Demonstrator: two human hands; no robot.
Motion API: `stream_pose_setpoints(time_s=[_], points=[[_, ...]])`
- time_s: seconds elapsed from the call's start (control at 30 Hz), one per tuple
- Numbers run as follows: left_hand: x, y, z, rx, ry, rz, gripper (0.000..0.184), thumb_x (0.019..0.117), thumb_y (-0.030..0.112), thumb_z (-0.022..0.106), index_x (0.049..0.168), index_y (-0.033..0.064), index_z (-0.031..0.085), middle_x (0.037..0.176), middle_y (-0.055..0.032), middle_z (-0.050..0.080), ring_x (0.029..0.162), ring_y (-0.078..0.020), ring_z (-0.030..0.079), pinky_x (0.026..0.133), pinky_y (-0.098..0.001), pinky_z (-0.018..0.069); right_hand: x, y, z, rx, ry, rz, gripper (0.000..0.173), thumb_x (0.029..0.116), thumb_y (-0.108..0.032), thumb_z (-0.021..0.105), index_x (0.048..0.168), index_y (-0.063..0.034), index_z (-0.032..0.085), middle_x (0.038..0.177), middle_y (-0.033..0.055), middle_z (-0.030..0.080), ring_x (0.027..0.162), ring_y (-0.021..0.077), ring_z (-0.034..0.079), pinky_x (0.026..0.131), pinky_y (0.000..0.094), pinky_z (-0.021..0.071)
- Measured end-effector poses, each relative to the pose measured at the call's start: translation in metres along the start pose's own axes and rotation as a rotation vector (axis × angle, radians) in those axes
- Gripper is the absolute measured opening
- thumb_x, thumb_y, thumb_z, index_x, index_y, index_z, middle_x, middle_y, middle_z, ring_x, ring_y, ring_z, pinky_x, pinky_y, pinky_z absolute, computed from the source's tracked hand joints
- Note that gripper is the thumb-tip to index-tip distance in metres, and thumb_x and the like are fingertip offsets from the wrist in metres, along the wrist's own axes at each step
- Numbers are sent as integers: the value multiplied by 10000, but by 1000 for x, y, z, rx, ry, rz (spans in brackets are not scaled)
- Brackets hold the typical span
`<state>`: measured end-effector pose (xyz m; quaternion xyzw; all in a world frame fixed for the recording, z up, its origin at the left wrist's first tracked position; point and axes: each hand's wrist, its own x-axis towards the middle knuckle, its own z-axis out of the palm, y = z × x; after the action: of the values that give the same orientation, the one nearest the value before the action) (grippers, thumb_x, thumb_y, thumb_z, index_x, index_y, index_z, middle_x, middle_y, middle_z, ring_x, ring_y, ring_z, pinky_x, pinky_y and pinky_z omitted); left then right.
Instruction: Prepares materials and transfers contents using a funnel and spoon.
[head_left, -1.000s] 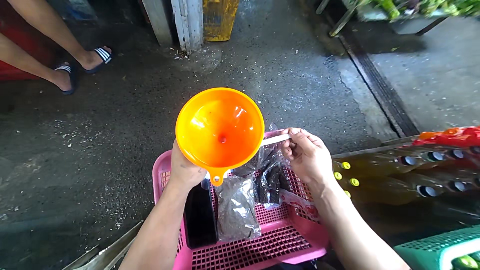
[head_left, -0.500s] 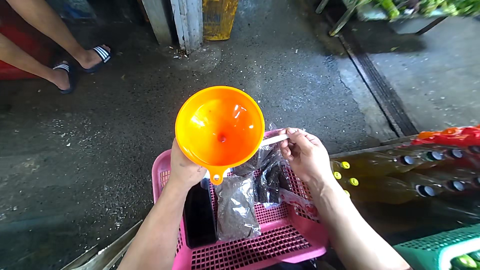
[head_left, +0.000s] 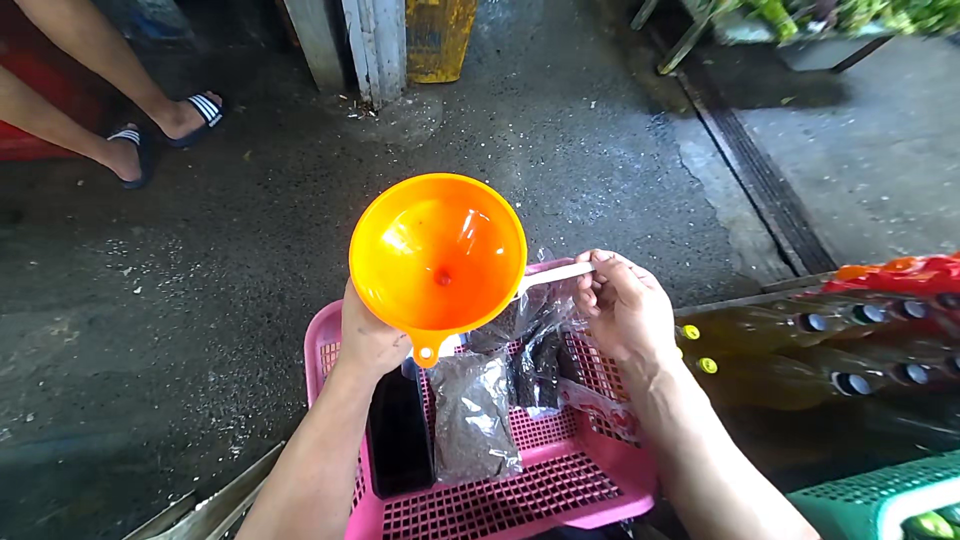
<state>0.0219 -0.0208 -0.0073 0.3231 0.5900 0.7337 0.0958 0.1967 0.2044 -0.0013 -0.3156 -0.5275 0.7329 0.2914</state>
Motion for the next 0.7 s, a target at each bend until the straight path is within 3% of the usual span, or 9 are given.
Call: stream_pose_setpoints(time_s=[0.2, 0.37, 0.47, 0.57, 0.7], points=[[1, -2, -3, 30, 23, -22, 333, 760, 147, 830, 1032, 211, 648, 897, 175, 707, 876, 61, 676, 779, -163, 583, 0, -15, -3, 19, 4, -60, 385, 1090, -206, 368, 933, -110, 707, 675, -39, 639, 486, -11, 510, 454, 128, 429], [7, 4, 0, 51, 0, 18, 323, 726, 47, 786, 984, 206, 674, 867, 174, 711, 859, 62, 679, 761, -157, 585, -1, -48, -4, 21, -22, -193, 391, 1090, -225, 355, 938, -143, 705, 658, -72, 637, 466, -32, 497, 443, 114, 420], [11, 11, 3, 104, -78, 92, 290, 783, 174, 819, 1032, 223, 678, 946, 187, 714, 919, 74, 675, 807, -162, 594, -1, -73, -4, -25, -42, -311, 402, 1091, -242, 334, 935, -185, 700, 649, -114, 620, 466, -47, 488, 442, 106, 415], [14, 11, 9, 230, -153, 148, 137, 807, 169, 787, 928, 131, 736, 976, 98, 708, 930, 56, 663, 817, -163, 586, -2, -94, -2, -27, -75, -412, 384, 1094, -239, 330, 949, -187, 682, 636, -129, 577, 462, -42, 469, 438, 107, 403], [11, 8, 17, 357, -258, 165, 139, 832, 203, 752, 863, 67, 754, 883, 28, 682, 838, 45, 648, 773, -129, 558, -10, -104, 9, -85, -98, -492, 346, 1084, -244, 374, 945, -198, 687, 642, -122, 605, 448, -34, 490, 417, 119, 420]])
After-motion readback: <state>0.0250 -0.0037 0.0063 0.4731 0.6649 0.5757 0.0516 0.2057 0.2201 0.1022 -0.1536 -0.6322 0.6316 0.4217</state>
